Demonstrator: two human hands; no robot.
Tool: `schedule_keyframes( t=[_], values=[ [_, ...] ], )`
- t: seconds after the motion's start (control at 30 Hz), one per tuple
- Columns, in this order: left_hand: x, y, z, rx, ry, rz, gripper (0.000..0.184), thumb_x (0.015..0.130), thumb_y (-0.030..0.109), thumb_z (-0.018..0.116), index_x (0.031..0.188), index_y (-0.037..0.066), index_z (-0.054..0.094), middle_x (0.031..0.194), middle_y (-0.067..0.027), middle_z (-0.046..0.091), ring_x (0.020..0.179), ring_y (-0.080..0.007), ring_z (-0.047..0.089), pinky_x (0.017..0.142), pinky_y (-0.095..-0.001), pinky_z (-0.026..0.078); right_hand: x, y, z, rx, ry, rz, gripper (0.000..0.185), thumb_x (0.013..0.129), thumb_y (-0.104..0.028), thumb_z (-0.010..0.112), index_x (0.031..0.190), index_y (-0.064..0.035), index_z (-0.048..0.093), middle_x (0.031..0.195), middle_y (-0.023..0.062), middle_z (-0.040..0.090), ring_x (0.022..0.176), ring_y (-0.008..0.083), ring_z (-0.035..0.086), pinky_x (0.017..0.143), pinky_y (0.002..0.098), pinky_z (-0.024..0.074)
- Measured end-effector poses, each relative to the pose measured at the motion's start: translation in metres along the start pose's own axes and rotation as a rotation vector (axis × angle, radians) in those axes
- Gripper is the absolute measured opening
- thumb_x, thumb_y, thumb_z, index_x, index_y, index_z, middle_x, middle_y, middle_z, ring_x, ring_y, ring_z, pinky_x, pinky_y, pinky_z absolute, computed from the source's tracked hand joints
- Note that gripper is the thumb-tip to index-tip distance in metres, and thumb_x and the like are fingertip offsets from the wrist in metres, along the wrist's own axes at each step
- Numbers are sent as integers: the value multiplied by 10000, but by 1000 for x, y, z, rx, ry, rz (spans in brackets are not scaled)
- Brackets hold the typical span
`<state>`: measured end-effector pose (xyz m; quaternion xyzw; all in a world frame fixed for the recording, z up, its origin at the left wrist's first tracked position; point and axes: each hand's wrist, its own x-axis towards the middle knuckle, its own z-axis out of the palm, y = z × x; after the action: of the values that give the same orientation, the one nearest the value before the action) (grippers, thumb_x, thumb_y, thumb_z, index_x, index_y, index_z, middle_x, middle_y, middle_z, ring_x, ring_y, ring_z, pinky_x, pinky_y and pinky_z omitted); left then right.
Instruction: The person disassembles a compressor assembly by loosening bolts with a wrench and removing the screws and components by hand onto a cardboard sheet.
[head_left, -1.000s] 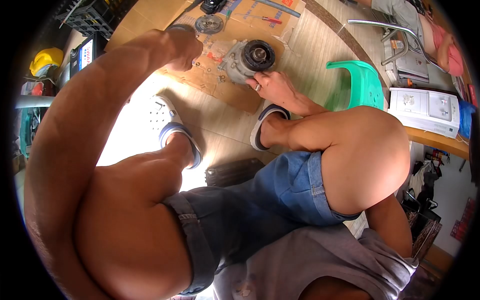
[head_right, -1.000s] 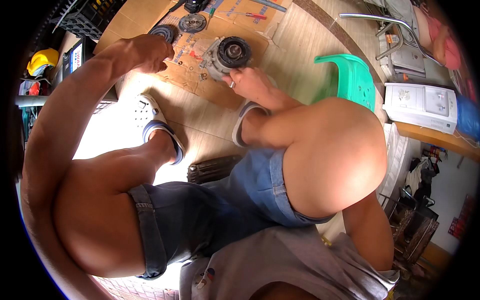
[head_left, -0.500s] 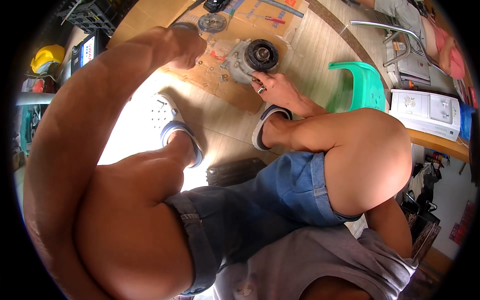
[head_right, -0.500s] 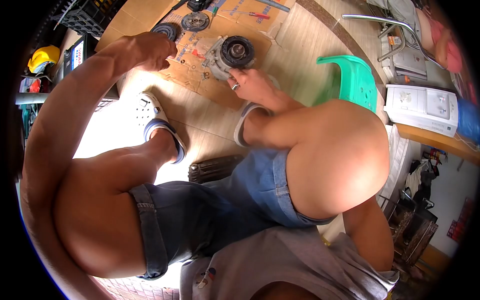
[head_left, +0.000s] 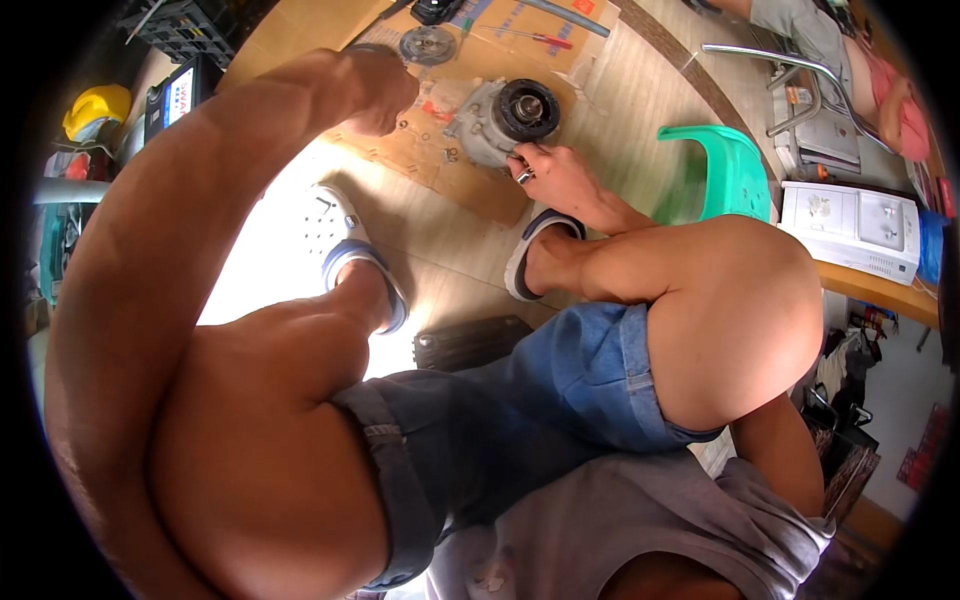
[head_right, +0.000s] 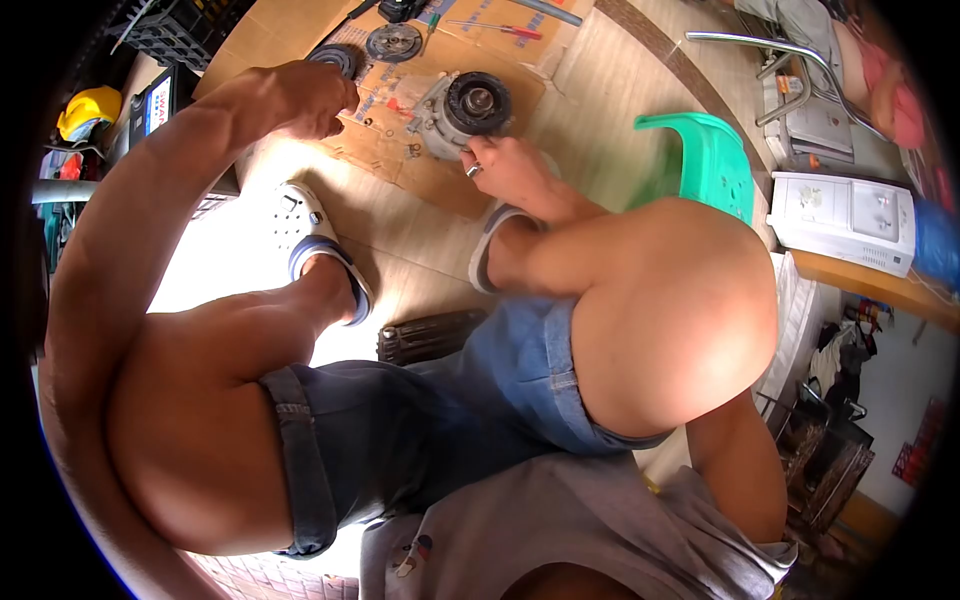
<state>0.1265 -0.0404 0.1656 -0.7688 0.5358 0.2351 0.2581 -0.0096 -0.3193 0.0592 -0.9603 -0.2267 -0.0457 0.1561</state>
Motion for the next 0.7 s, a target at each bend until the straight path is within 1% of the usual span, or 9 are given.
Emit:
schedule_keyframes(
  t=[0.17,0.23,0.3,0.37,0.43,0.5,0.57,0.63,0.7],
  values=[
    [10,-6,13,176,21,94,295,964,150,529,1146,-9,698,1169,-125,686,1058,-291,676,864,-373,552,-2,1,0,61,21,10,158,891,-178,654,962,-38,664,806,200,689,699,394,675,639,469,553],
    [7,-6,12,89,23,51,280,958,137,538,1124,-7,712,1190,-122,676,1064,-295,673,869,-367,557,-3,2,0,74,19,-11,155,877,-142,675,983,-30,669,824,202,690,713,387,681,637,453,558],
    [-6,3,1,-168,47,-86,262,947,125,555,1104,7,728,1215,-118,662,1078,-298,667,872,-360,562,-4,3,2,75,12,-37,175,856,-88,711,1012,-15,678,861,206,693,740,374,690,635,423,568],
    [5,-3,10,204,17,94,257,942,131,563,1096,17,734,1230,-120,653,1090,-299,661,879,-362,562,-7,7,5,116,30,-9,215,854,-113,692,1055,-38,684,876,190,703,746,376,688,655,439,561],
    [9,-5,17,307,1,151,254,940,131,566,1090,21,739,1244,-120,645,1101,-301,656,886,-365,562,-9,9,7,138,30,14,249,851,-124,684,1089,-53,687,895,179,709,756,375,687,670,446,559],
    [9,-6,19,222,1,115,259,942,134,560,1096,21,735,1250,-121,640,1106,-302,652,893,-367,560,-10,9,6,137,9,32,275,846,-124,686,1113,-61,688,918,173,712,770,370,690,680,444,561],
    [13,-7,20,295,-10,140,274,948,154,552,1118,20,720,1242,-126,646,1106,-300,652,897,-370,553,-9,8,3,120,12,9,245,847,-79,707,1086,-31,682,934,191,706,777,366,696,664,424,565],
    [11,-7,19,175,6,82,297,952,182,546,1154,19,691,1224,-137,656,1103,-295,653,899,-368,544,-8,7,2,110,17,-4,232,848,-56,716,1073,-17,680,946,201,703,782,363,699,657,413,566],
    [-8,0,4,-217,53,-88,327,954,213,544,1194,19,654,1202,-150,667,1100,-289,654,898,-364,535,-7,7,3,106,21,-6,231,848,-56,714,1074,-18,680,953,201,703,785,363,699,657,412,567]
  ],
)
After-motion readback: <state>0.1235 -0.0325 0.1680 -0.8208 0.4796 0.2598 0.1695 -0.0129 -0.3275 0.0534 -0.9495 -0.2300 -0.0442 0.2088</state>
